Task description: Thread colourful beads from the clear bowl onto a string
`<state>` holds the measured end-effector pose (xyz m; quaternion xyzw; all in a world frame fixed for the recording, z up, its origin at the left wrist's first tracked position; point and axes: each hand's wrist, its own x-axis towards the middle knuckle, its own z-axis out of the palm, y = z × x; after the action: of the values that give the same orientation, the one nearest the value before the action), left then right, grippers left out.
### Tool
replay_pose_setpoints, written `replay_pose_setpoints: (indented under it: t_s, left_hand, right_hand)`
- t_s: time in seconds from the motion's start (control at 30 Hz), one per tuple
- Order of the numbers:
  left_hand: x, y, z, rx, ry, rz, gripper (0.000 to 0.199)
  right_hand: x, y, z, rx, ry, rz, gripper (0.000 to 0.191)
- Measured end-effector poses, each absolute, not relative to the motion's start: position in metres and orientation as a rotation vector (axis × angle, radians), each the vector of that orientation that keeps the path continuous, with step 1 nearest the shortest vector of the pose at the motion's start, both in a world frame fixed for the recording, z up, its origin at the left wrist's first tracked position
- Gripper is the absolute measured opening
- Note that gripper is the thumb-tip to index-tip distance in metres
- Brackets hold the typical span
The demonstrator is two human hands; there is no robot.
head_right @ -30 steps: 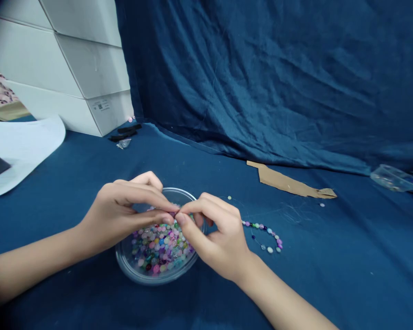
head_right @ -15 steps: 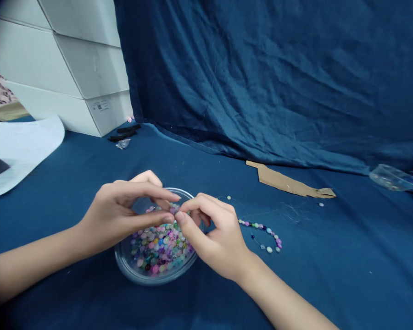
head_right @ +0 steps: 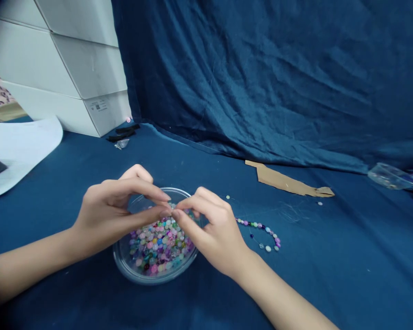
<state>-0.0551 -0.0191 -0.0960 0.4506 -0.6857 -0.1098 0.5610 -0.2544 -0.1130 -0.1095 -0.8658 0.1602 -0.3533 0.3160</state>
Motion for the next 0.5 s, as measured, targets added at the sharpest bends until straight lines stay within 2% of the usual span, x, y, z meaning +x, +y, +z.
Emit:
replay_pose_setpoints:
  t_s: [0.23,0.5]
  left_hand:
    - [-0.055,-0.019,-0.096,1.1,-1.638,-0.284,0.023]
    - [-0.057,-0.018,-0.09,1.282,-1.653,-0.231,0.011]
  right_hand:
    - [-0.254,-0.125,-0.111,-2.078,0.719,-1.18,0.018]
    - [-0.254,-0.122,-0.11,-1.856,0.633,-1.064,0.017]
